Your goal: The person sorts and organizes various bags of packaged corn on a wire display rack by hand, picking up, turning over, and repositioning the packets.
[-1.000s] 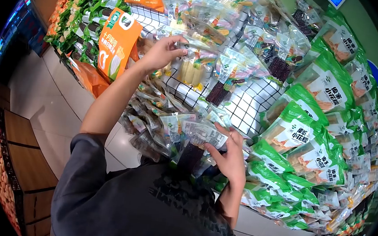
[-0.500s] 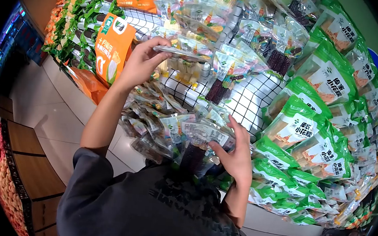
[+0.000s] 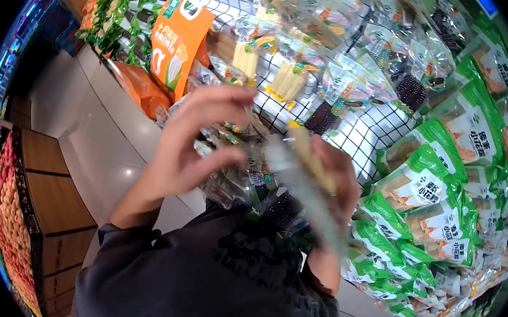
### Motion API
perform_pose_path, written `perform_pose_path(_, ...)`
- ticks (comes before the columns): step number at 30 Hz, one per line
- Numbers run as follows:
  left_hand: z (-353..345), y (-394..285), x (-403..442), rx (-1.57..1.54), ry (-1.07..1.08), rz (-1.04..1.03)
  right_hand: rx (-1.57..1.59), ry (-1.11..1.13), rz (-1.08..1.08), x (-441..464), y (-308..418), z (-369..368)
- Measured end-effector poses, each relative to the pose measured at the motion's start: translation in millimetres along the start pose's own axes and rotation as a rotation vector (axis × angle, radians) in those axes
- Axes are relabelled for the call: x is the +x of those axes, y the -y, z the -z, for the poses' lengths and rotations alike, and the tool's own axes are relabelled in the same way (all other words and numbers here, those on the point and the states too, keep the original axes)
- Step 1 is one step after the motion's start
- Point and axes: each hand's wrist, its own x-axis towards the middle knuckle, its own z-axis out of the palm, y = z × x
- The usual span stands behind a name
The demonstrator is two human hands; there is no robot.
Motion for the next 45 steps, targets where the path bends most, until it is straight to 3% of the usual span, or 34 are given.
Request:
perform_pose_path(1,12,20,-9,0.078,0.034,0.102,0.175,-0.122,-0.166,-8,-8,-1)
perform_pose_path(3,22,40,-20,0.346,0.166,0.301,0.011,-0.289,-0.2,-19,-18,4)
perform_pose_path(4,24,46,-26,0.492,0.297,0.355,-0.298,-0.293,-0.173,-18,-17,8)
perform_pose_path(5,19,60,-38,0.517,0.344,0.351,-0.057,-0.44,-0.316,-15,-7,7)
perform_pose_path(6,10,73,-49,0.517,0.338,0.362,-0.057,-0.428,-0.318,-14,-5,4)
perform_pose_path(8,-11,96,-63,0.894,0.331,0.211,0.242,-0.559,-0.303,-11,-3,3)
perform_pose_path(13,-34,156,-31,0.947,0.291,0.039,0.112,-0.489,-0.404,-23,-4,6)
perform_pose_path(18,-49,166,7,0.888,0.434,-0.002,0.18,-0.461,-0.209,-28,-8,1)
perform_pose_path(20,-47,166,-2,0.908,0.439,-0.047,0.147,-0.408,-0.376,-31,-4,0)
perform_pose_path(24,-29,165,-32,0.846,0.39,-0.115,0.155,-0.323,-0.497,-27,0,-4)
perform_pose_path(28,-10,143,-62,0.851,0.328,0.04,0.106,-0.298,-0.445,-22,-7,-7)
perform_pose_path(30,-6,133,-74,0.838,0.289,0.096,0.151,-0.369,-0.305,-19,-10,-6)
perform_pose_path(32,-5,126,-85,0.843,0.201,0.181,0.114,-0.331,-0.34,-19,-17,5)
perform_pose_path(34,-7,116,-90,0.832,0.179,0.191,0.166,-0.412,-0.28,-20,-26,11)
perform_pose_path(35,-10,111,-92,0.781,0.135,0.186,0.271,-0.445,-0.105,-18,-34,11)
perform_pose_path(38,-21,90,-86,0.692,0.095,0.141,0.32,-0.573,-0.062,-25,-45,30)
perform_pose_path(42,-44,65,-61,0.348,0.405,0.119,0.252,-0.828,-0.105,-18,-29,45)
perform_pose_path(45,-65,60,-41,0.209,0.454,0.074,0.247,-0.826,-0.144,-20,-19,58)
